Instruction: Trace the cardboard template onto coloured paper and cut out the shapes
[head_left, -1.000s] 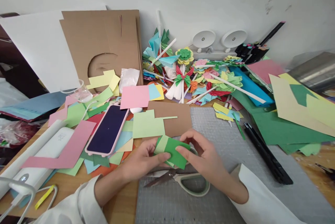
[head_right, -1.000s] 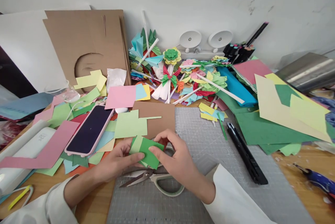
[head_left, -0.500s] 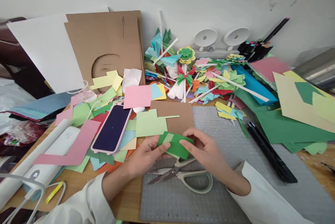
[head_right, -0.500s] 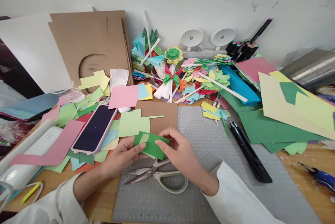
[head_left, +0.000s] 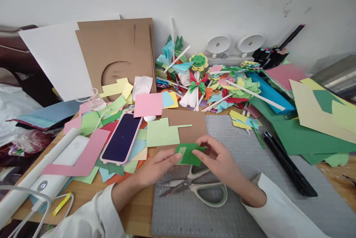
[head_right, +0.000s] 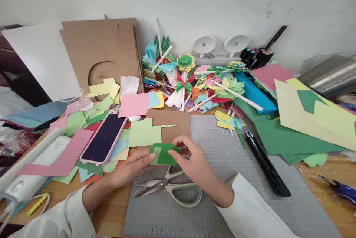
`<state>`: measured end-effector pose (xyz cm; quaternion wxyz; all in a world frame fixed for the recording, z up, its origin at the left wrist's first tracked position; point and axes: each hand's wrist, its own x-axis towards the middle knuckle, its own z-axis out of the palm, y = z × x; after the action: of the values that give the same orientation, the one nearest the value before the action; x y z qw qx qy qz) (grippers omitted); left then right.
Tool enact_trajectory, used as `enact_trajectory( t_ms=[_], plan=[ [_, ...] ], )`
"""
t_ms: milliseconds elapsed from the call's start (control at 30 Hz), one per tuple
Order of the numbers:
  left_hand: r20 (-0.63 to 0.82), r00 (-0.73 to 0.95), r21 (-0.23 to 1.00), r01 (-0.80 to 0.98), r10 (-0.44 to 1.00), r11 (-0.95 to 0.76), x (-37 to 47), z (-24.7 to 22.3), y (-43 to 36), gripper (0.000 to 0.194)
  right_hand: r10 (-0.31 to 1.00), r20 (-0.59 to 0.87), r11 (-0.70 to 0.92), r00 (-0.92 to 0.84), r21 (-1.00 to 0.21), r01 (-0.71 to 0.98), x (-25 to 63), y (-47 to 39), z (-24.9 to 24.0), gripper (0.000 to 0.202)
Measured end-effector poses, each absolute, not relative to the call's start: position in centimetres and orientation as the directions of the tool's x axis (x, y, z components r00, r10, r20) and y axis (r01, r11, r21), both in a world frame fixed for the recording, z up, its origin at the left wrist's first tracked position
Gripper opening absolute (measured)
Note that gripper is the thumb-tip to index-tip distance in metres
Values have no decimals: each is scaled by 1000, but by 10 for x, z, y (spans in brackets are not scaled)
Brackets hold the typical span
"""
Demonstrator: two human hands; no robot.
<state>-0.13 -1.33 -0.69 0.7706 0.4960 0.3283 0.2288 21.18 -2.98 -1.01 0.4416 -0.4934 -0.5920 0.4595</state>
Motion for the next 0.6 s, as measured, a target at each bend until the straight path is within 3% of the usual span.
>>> enact_trajectory(
  t_ms=[100, 233, 367, 600],
  plan=[
    [-157, 689, 987, 91, 708, 130, -1, 3, -9, 38, 976, 147, 184, -160, -951, 247, 215, -29, -10, 5],
    [58, 584, 974, 143, 809, -173, 2, 9, -5, 34, 945, 243, 312, -221, -874, 373, 221, -28, -6, 5],
    [132, 498, 934, 227, 857, -276, 2, 1, -3, 23, 924, 260, 370, -279, -790, 488, 224, -26, -9, 7],
    [146, 590, 904, 246, 794, -349, 3, -11, -2, 27, 927, 163, 343, -337, -731, 590, 229, -23, -9, 12]
  ],
)
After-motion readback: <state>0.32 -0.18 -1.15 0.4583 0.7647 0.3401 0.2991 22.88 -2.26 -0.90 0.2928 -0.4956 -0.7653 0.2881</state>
